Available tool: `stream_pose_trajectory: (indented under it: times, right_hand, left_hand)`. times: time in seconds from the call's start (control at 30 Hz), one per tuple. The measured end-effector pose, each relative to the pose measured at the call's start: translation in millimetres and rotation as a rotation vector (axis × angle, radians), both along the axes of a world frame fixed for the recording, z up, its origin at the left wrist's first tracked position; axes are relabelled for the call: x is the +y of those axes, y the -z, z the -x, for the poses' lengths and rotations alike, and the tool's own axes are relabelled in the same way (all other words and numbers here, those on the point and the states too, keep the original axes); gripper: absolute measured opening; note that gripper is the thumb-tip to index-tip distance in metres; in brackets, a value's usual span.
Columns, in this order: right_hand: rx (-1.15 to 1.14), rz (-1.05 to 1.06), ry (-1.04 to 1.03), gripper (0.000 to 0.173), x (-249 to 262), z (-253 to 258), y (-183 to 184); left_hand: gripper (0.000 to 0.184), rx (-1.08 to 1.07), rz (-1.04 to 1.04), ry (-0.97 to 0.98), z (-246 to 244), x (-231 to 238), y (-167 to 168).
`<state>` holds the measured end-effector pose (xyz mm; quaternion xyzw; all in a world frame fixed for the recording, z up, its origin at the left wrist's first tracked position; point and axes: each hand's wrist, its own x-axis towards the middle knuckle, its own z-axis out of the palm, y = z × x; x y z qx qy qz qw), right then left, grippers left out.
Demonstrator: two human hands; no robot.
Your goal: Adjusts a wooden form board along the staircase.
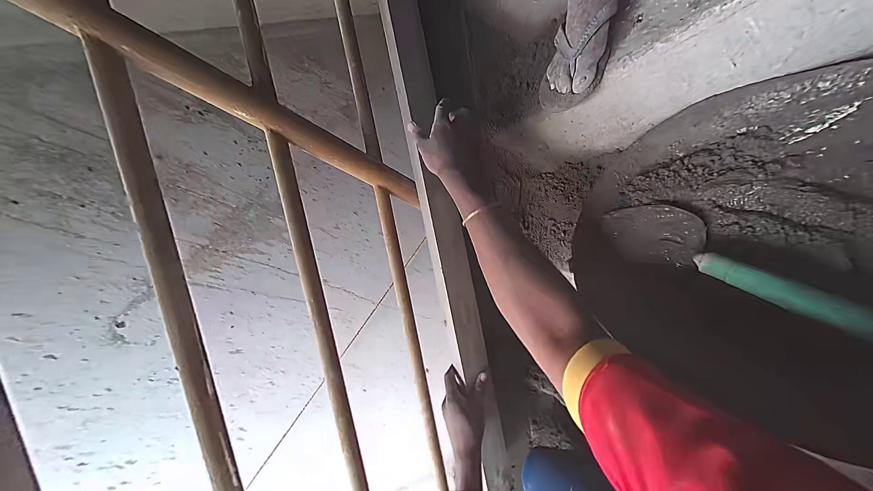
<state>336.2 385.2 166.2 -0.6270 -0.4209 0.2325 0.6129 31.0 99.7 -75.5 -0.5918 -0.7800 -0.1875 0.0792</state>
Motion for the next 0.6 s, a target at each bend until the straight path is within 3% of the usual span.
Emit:
stream_pose_trajectory:
  times: [0.13, 0.3, 0.43, 0.53, 0.6]
  right_hand:
    - [0.29, -0.202, -0.023, 0.065, -94.7, 39.7, 104.6]
    - [0.465, -0.23, -0.231, 0.051, -154.9, 62.5, 231.3]
    - [0.681, -0.377, -0.407, 0.054, -178.4, 76.4, 284.7]
    - [0.673, -0.264, -0.66, 0.066, -170.3, 42.5, 280.3]
    - [0.675, -0.253, -0.638, 0.065, -163.0, 35.9, 274.5]
  left_hand:
    - [0.073, -0.001, -0.005, 0.017, 2.9, -0.2, -0.5]
    - [0.081, -0.015, -0.01, 0.047, 9.9, -0.3, 2.5]
    - [0.089, 0.035, 0.044, -0.016, 2.9, -4.6, -7.9]
    - [0.097, 0.018, 0.07, -0.03, -0.2, -3.3, -10.3]
    - [0.098, -0.009, 0.044, 0.018, 4.5, -4.0, -10.7]
